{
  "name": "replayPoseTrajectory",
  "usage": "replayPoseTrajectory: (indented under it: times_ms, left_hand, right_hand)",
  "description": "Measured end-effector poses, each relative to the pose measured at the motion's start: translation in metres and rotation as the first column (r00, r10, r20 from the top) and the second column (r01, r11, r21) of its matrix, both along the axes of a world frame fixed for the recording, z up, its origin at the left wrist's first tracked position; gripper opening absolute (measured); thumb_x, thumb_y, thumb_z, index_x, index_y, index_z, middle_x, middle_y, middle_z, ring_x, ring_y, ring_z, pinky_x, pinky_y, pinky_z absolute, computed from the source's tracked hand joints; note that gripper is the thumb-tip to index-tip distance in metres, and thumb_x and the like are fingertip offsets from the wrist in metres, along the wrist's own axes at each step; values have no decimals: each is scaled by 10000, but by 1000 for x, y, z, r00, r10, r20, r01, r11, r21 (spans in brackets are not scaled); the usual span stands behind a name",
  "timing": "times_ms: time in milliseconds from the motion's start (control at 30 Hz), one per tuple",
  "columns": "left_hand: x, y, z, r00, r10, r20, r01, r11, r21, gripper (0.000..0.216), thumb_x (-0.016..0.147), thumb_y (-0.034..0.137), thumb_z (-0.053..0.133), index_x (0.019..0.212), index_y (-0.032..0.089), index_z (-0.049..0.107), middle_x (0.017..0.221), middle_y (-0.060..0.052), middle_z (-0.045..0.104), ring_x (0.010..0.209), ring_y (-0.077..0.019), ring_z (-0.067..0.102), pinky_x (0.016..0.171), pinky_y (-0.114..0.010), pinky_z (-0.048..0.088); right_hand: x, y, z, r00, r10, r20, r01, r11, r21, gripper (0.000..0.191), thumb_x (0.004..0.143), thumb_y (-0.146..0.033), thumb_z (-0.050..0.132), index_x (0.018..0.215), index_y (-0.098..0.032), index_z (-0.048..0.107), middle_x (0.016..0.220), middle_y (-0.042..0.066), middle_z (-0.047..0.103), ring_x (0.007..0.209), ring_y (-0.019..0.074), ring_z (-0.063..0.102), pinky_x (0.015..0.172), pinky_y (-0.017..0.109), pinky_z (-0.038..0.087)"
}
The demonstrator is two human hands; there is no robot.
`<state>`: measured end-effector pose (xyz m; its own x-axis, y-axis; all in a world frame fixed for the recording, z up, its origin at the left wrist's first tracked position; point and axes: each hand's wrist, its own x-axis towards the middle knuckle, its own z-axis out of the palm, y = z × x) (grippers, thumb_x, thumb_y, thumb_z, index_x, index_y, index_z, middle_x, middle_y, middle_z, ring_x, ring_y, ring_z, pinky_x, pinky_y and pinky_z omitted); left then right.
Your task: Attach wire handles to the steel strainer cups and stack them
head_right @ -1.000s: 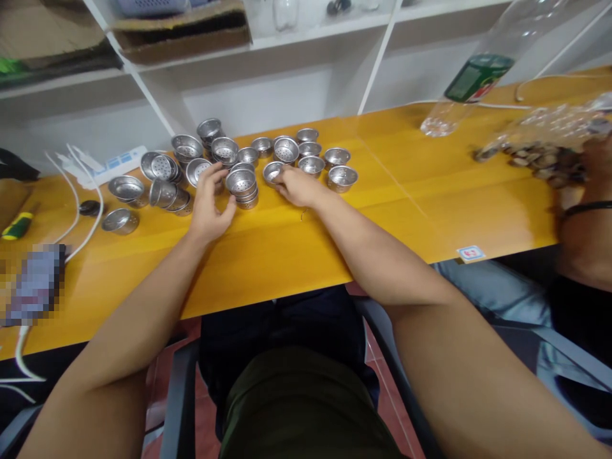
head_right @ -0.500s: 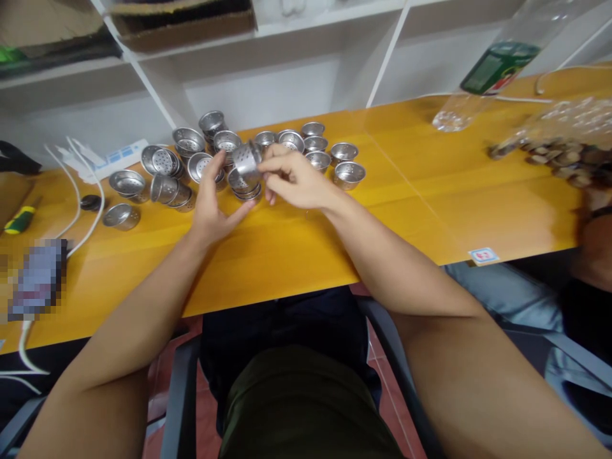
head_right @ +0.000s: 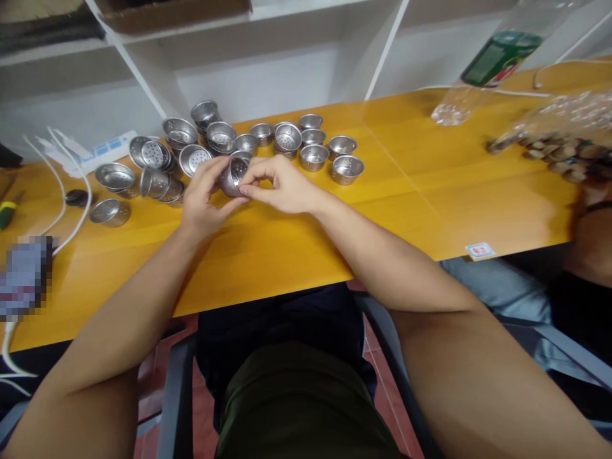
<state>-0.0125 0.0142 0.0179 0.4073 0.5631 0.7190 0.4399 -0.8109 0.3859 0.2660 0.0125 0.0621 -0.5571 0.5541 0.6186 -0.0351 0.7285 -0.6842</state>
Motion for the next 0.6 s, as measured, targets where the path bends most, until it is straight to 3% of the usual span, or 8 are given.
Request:
replayPoseTrajectory:
  times_ms: [167, 367, 600]
  left_hand:
    - [0, -1, 1, 1000, 28, 3, -28, 1000, 9, 1034, 1004, 1058, 755, 1763, 360, 669, 1762, -163, 747, 1758, -468, 690, 1484, -722, 606]
    - [-2, -6, 7, 999, 33, 17, -32, 999, -30, 1017, 1004, 1029, 802, 1787, 400, 640, 1810, -146, 711, 1810, -508, 625, 1467, -770, 606]
    - [-3, -9, 13, 999, 52, -12, -53, 997, -48, 966, 1026, 985, 831, 1752, 375, 648, 1793, -145, 724, 1797, -506, 639, 1499, -774, 578]
  right_hand:
    - [-4, -4, 1, 1000, -29, -5, 29, 999, -15, 280, 1132, -471, 933, 1008, -223, 895, 1006, 61, 818, 909, 221, 714, 874, 393, 617]
    - [-4, -8, 4, 999, -18, -35, 17, 1000, -14, 307, 1161, -512, 911, 1043, -229, 895, 1035, 67, 818, 921, 222, 717, 859, 380, 626]
    - [-12, -13, -1, 991, -128, -45, 128, 992, -5, 295, 1166, -476, 916, 1014, -228, 866, 1027, 63, 788, 945, 221, 716, 881, 376, 648]
